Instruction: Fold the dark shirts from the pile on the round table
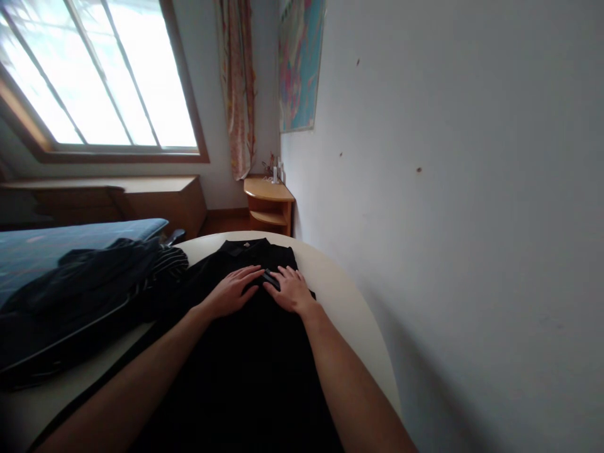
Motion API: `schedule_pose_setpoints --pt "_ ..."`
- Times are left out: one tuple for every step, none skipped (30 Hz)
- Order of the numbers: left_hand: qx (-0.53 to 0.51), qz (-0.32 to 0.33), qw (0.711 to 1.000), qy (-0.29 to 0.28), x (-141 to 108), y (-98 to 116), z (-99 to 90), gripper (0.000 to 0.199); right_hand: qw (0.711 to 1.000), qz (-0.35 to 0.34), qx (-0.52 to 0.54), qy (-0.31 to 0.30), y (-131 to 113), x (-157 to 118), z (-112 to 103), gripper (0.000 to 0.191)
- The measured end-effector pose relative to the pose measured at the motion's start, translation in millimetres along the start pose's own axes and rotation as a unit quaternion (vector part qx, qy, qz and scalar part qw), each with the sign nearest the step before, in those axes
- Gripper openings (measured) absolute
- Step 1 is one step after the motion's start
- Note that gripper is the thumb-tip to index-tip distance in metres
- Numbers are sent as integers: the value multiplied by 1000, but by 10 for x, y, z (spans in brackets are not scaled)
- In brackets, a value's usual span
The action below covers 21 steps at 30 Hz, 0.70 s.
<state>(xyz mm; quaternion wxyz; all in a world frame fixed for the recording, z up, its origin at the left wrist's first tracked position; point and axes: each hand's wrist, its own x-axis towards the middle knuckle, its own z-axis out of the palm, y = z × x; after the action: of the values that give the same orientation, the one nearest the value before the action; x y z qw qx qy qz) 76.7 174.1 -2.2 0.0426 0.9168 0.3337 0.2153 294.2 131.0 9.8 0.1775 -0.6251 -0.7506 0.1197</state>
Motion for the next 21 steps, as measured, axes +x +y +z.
schedule_pose_setpoints --pt "-6 14 1000 -18 -3 31 8 49 1000 12 -3 -4 11 6 18 60" --pt "-8 24 999 -35 -6 57 20 49 1000 25 -7 -2 19 10 33 58" --pt "-7 29 998 -48 -8 76 32 50 999 39 -14 2 25 13 46 57" --pt "-4 29 998 -55 -8 88 44 49 998 53 -24 5 29 14 58 58" --pt "-1 27 998 -56 -6 94 55 49 997 62 -35 7 31 13 69 59" --pt "2 25 998 -56 -2 96 64 47 997 66 -44 7 33 11 78 61" --pt "6 22 998 -55 3 99 70 46 997 66 -49 6 34 10 86 63" --pt "13 18 998 -54 11 105 73 44 997 62 -50 7 36 10 92 64" --pt "22 12 998 -52 19 119 72 42 997 56 -45 9 39 15 93 64" --pt "33 7 998 -50 28 143 67 41 998 51 -36 9 44 23 91 63" --pt "43 2 998 -49 36 178 60 40 999 45 -24 7 52 34 82 62" --pt "52 -2 997 -50 42 225 50 41 999 41 -9 5 64 47 68 59" --pt "58 -7 997 -52 46 282 40 43 999 36 9 2 81 60 48 55" --pt "60 -13 997 -56 49 347 30 44 999 30 30 2 105 69 23 51" --pt "59 -23 996 -60 48 414 23 45 998 25 52 7 135 69 -4 47" --pt "55 -38 996 -65 44 481 20 46 997 20 71 18 171 59 -32 44" --pt "51 -55 995 -70 37 544 23 48 996 17 83 30 213 34 -58 42" --pt "48 -72 994 -74 26 599 31 52 995 15 85 43 259 -5 -82 41" --pt "45 -86 992 -78 12 644 44 56 996 15 76 54 308 -57 -102 39" --pt "43 -95 991 -81 -5 678 61 59 996 16 58 63 359 -121 -118 38" --pt "41 -101 991 -80 -25 701 78 60 997 16 36 70 407 -193 -131 37"
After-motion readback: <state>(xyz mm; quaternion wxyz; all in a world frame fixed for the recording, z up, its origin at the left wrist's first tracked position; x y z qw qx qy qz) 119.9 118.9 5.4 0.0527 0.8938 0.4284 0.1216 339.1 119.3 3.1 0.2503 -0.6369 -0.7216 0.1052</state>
